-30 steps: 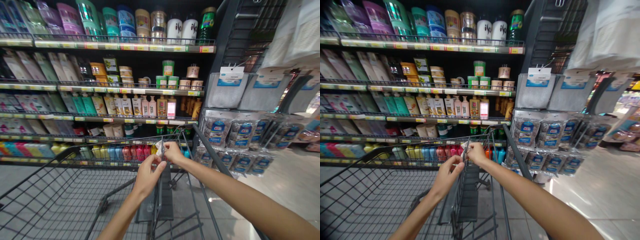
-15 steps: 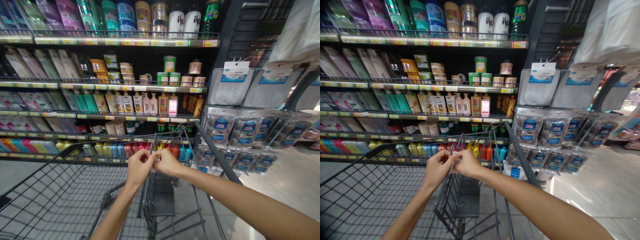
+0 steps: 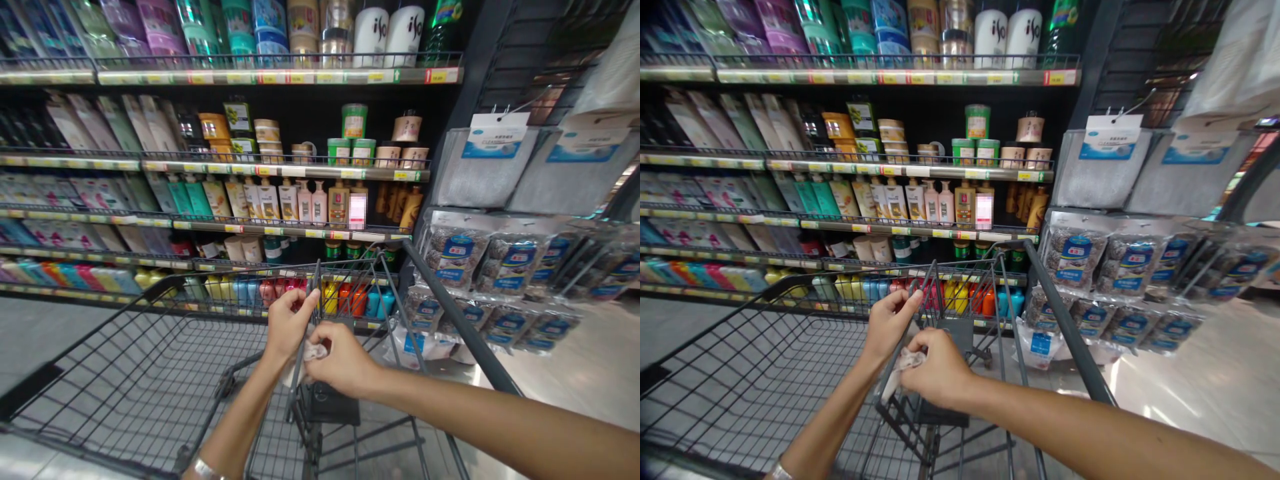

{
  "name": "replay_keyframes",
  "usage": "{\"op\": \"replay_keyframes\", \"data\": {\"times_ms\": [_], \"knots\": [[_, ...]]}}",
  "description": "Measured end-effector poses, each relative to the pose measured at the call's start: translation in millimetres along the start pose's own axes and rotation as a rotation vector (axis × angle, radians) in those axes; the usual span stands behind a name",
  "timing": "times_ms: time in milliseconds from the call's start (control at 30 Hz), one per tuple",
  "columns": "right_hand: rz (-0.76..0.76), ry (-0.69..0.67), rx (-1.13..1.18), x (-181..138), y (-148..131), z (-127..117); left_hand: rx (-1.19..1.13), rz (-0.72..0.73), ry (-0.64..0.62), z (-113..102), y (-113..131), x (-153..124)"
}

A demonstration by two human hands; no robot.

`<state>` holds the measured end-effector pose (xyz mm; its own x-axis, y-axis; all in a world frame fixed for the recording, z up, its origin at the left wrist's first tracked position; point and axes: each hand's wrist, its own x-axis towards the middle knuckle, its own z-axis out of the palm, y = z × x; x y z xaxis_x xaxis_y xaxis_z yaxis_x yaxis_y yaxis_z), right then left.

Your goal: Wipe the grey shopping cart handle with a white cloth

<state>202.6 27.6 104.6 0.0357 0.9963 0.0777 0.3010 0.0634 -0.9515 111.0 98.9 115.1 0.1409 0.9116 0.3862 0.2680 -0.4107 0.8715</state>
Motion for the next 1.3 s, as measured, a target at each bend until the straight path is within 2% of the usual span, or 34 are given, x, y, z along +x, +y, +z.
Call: {"op": "replay_keyframes", "data": {"times_ms": [300,433,533,633,733,833,1000,1167,1300], "knots": [[-0.029,-0.043,0.051,-35.5,-6.1,13.6,0.023,0.025,-0.019,-0.6,-6.3,-0.5],[-0.040,-0.099,-0.043,-32.8,-6.6,9.1,0.100,0.099,-0.108,-3.2,-8.5,0.7],[-0.073,-0.042,-0.129,-26.1,0.2,5.9,0.176,0.180,-0.187,-7.8,-7.1,2.9],[-0.126,-0.018,-0.137,-19.9,8.3,4.8,0.208,0.213,-0.205,-13.2,-4.7,5.5],[-0.191,-0.022,-0.126,-13.2,12.6,4.7,0.168,0.181,-0.206,-17.4,-3.2,7.3],[-0.224,0.018,-0.153,-0.4,14.6,2.9,0.110,0.157,-0.164,-19.3,-2.0,8.2],[-0.241,0.115,-0.186,38.6,20.7,-4.1,0.078,0.247,-0.017,-17.7,-2.4,9.1],[-0.228,0.218,-0.157,81.9,31.6,-7.9,-0.140,0.049,-0.063,-14.6,-6.5,9.2],[-0.173,0.328,-0.119,113.4,41.5,-11.5,-0.192,0.032,-0.029,-12.9,-5.9,8.6]]}}
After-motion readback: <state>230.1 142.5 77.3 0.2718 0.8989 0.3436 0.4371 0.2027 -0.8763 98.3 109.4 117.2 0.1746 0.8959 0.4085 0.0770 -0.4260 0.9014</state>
